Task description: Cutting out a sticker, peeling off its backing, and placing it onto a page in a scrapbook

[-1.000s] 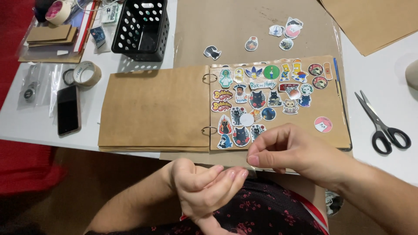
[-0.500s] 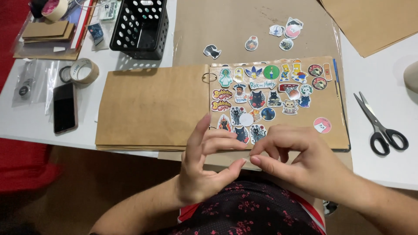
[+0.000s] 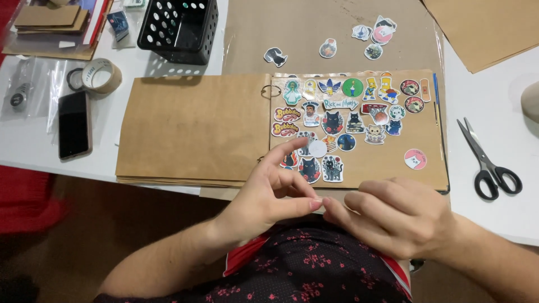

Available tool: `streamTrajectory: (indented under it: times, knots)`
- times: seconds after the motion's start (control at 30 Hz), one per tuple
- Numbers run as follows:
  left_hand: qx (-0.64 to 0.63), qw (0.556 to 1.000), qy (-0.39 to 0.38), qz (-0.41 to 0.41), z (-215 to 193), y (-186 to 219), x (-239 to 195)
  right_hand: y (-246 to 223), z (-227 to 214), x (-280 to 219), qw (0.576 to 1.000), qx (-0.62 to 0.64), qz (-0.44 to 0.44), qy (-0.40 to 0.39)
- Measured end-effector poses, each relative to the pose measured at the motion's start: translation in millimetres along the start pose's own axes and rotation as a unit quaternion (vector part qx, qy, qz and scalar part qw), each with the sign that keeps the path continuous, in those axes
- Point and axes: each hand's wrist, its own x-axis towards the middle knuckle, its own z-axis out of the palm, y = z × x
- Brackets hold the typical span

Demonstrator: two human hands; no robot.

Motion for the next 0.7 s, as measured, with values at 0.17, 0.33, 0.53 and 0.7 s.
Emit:
streamTrajectory:
  times: [0.17, 0.33, 0.53, 0.7]
  knots:
    - [-0.036, 0.998, -0.005, -0.041, 0, 0, 0, 5, 0, 1, 0.996, -0.045, -0.078, 0.018]
    - [-0.049, 0.998, -0.022, -0.044, -6, 0, -3, 2, 3, -6, 0.998, -0.017, -0.054, 0.012]
    - [0.021, 0.995, 0.06, 0.079, -37, -12, -14, -14, 50, -43, 0.971, 0.027, 0.234, -0.035]
    - [-0.061, 0.982, 0.163, 0.07, -60, -36, -19, -17, 106, -65, 0.949, -0.12, 0.227, -0.184]
